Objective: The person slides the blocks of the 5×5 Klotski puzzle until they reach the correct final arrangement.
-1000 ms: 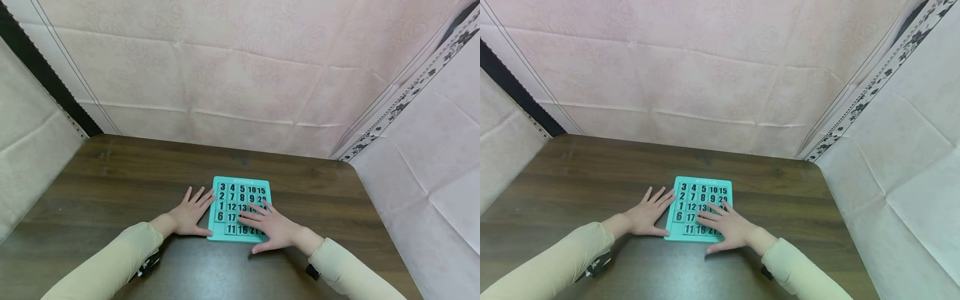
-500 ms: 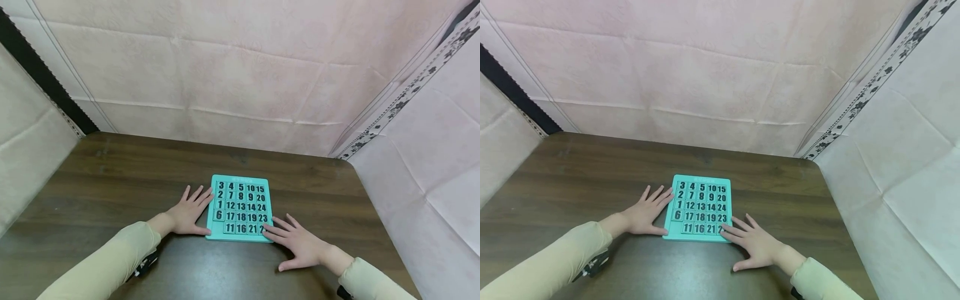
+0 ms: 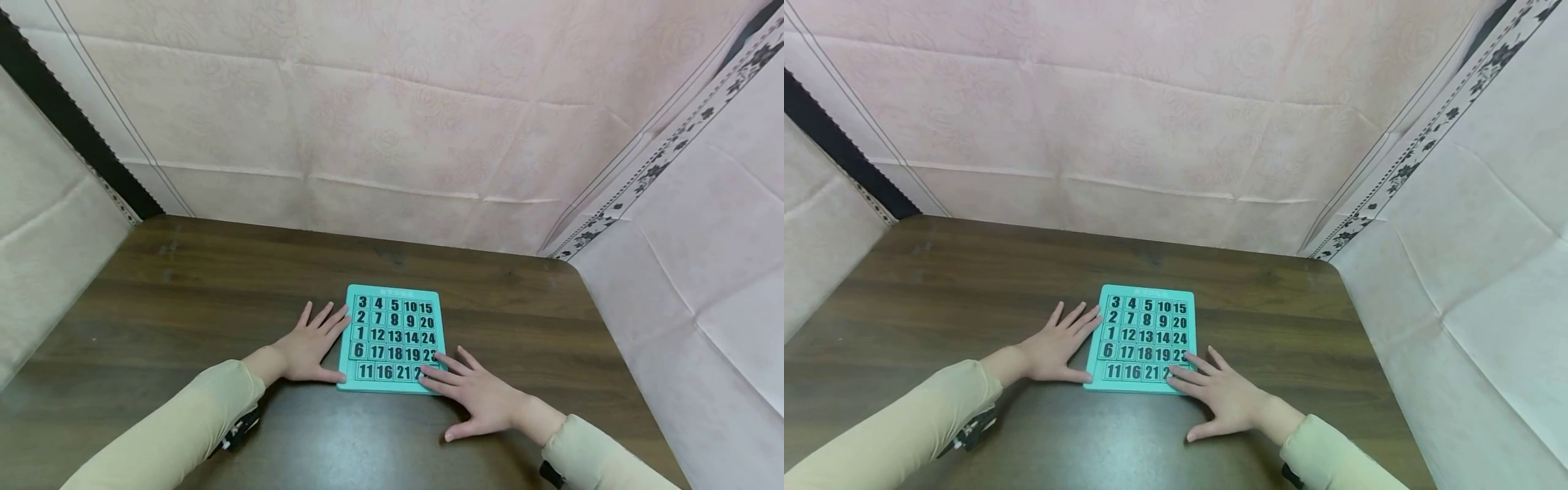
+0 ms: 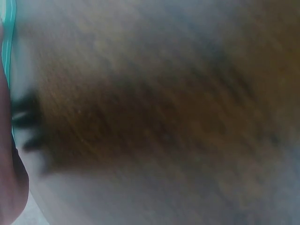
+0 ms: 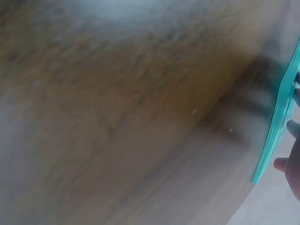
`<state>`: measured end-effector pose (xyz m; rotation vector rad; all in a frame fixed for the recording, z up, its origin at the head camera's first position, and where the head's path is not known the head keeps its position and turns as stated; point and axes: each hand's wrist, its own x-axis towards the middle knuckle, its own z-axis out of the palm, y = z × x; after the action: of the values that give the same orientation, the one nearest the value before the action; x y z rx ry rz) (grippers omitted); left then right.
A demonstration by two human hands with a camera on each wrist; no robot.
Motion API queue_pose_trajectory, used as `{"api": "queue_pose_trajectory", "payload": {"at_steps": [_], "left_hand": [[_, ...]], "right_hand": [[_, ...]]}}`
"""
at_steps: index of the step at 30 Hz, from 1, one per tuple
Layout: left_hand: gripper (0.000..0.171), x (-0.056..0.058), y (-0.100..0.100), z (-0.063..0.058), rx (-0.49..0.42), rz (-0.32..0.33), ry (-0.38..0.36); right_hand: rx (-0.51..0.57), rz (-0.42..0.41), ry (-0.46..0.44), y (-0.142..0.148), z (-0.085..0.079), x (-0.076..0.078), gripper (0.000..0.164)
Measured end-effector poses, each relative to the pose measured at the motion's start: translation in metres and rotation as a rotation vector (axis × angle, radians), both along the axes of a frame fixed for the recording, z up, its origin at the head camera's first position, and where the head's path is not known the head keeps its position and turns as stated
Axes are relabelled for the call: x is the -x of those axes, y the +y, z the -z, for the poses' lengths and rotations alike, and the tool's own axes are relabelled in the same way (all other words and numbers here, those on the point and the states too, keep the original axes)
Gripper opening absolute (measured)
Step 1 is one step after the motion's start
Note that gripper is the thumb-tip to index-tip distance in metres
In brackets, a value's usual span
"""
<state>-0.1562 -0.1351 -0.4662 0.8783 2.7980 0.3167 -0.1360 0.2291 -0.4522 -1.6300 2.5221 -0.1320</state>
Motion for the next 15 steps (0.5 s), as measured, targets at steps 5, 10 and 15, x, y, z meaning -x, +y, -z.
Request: {"api": "queue_pose_trajectory", "payload": {"at_steps": [5, 10, 15], "left_hand": [[0.105, 0.000, 0.000, 0.000, 0.005, 0.000, -0.003], [0.106, 0.000, 0.000, 0.001, 0.011, -0.004, 0.002], [0.106, 0.000, 0.000, 0.003, 0.024, -0.008, 0.001]], "right_hand": [[-0.019, -0.003, 0.003, -0.009, 0.000, 0.000, 0.081], [-0.026, -0.008, 0.013, -0.014, 0.000, 0.001, 0.081], [-0.019, -0.004, -0.011, -0.015, -0.003, 0.002, 0.081]]}}
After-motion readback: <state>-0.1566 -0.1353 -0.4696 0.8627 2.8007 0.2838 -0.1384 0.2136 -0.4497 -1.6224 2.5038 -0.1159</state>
